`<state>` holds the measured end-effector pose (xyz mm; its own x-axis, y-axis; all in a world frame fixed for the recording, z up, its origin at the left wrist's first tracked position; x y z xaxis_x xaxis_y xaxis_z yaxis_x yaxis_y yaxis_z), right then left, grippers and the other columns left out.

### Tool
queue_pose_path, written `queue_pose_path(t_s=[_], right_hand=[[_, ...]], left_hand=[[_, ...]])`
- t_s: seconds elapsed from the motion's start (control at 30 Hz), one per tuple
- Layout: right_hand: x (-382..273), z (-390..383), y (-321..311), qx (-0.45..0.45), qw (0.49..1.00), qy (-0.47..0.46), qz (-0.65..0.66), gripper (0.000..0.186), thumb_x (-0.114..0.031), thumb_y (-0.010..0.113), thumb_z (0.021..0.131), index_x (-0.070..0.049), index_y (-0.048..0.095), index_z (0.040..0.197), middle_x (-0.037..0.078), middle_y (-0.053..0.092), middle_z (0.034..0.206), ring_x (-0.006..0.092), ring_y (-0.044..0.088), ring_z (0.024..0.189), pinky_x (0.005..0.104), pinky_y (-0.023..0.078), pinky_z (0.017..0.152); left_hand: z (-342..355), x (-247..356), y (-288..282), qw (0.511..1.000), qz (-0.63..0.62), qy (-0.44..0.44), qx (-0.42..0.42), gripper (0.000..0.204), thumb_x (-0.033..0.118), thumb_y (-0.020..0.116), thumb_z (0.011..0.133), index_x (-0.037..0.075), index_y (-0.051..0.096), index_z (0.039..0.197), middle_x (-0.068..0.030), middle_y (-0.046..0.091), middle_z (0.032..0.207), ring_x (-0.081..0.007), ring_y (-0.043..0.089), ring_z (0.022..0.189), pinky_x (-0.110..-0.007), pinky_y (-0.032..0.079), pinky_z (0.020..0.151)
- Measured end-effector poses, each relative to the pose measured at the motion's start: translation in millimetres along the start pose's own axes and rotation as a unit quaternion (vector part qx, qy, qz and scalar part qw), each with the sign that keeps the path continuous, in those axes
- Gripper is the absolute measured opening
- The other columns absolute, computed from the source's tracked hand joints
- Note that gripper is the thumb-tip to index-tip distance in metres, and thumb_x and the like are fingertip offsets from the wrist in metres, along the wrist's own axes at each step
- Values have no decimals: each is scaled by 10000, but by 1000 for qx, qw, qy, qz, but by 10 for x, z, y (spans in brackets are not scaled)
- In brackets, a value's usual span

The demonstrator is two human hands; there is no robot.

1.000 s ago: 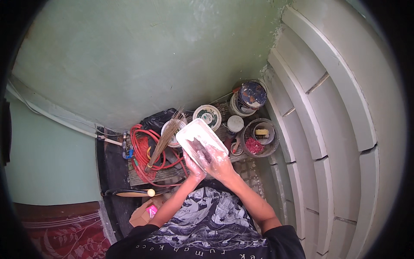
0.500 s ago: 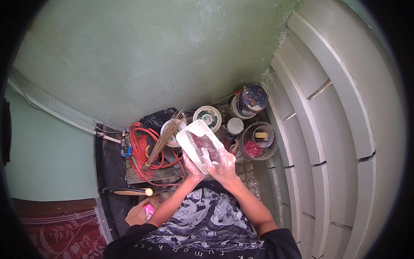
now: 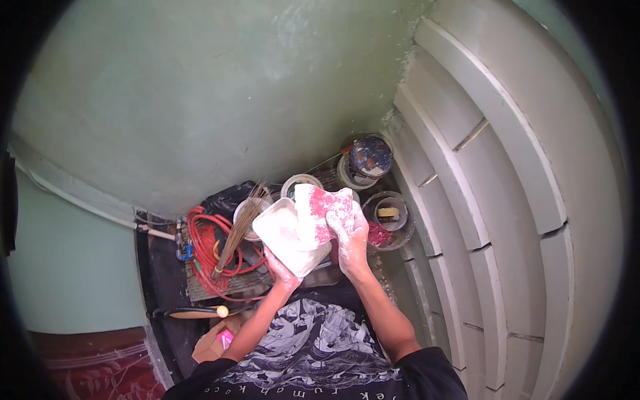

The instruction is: Apply wall putty to a white structural surface using a putty knife and a small container.

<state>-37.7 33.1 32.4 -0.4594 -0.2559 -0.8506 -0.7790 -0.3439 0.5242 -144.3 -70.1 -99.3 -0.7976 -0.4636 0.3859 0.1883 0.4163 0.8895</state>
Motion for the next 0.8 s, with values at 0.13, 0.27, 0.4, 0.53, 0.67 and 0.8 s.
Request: queue_pose_path(t_s=[0.13, 0.27, 0.4, 0.53, 0.67, 0.8], right_hand=[[-37, 20, -118, -5, 989, 93, 115, 409, -126, 549, 902, -19, 479, 1290, 88, 597, 1222, 180, 598, 1099, 336, 479, 955], [37, 237, -228, 7, 956, 130, 264, 481, -77, 555, 883, -57, 448, 1351, 110, 564, 1275, 235, 562, 1154, 394, 427, 1029], [-914, 659, -100, 4, 987, -76, 145, 351, -78, 579, 883, -39, 508, 1224, 73, 597, 1184, 176, 606, 1052, 360, 491, 937], [-2184, 1038, 90, 116, 824, -429, -351, 316, -45, 595, 872, 45, 552, 1171, 192, 639, 1120, 259, 640, 1014, 358, 505, 816], [-2815, 1633, 346, 102, 485, -640, -588, 413, 22, 530, 826, 8, 550, 1238, 215, 631, 1110, 357, 621, 1012, 421, 507, 858], [-2987, 2616, 251, 104, 251, -506, -818, 533, 4, 533, 783, 6, 474, 1312, 212, 588, 1153, 339, 594, 1049, 410, 507, 881]], left_hand=[[-3, -105, -16, 995, 91, 35, 15, 756, 632, 225, 910, 123, 271, 1466, -106, 352, 1474, -341, 395, 1318, -483, 331, 1095], [14, -111, -245, 998, 53, 28, 6, 771, 663, 212, 900, 142, 296, 1462, -88, 378, 1461, -336, 438, 1286, -503, 368, 1068], [38, -107, -164, 1000, 11, 25, -14, 708, 614, 258, 924, 146, 327, 1451, -63, 420, 1436, -335, 475, 1253, -507, 397, 1044], [11, -100, -98, 1000, 3, 24, -15, 666, 580, 280, 943, 146, 327, 1446, -55, 407, 1444, -323, 467, 1260, -487, 389, 1048], [-14, -48, -75, 998, 21, 57, -19, 657, 574, 281, 944, 147, 325, 1441, -54, 408, 1437, -309, 459, 1264, -470, 386, 1049], [-66, 25, -127, 992, 44, 117, -10, 648, 572, 278, 943, 160, 329, 1440, -51, 414, 1431, -300, 455, 1268, -458, 385, 1050]])
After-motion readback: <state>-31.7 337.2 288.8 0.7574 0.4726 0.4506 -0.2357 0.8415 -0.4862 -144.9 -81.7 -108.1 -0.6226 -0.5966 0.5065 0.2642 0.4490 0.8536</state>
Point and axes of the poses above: each hand's wrist, its own z-axis towards the middle knuckle, its own y-axis out of the palm, x = y × z, the point moved 3 cm from there along z, towards the middle knuckle
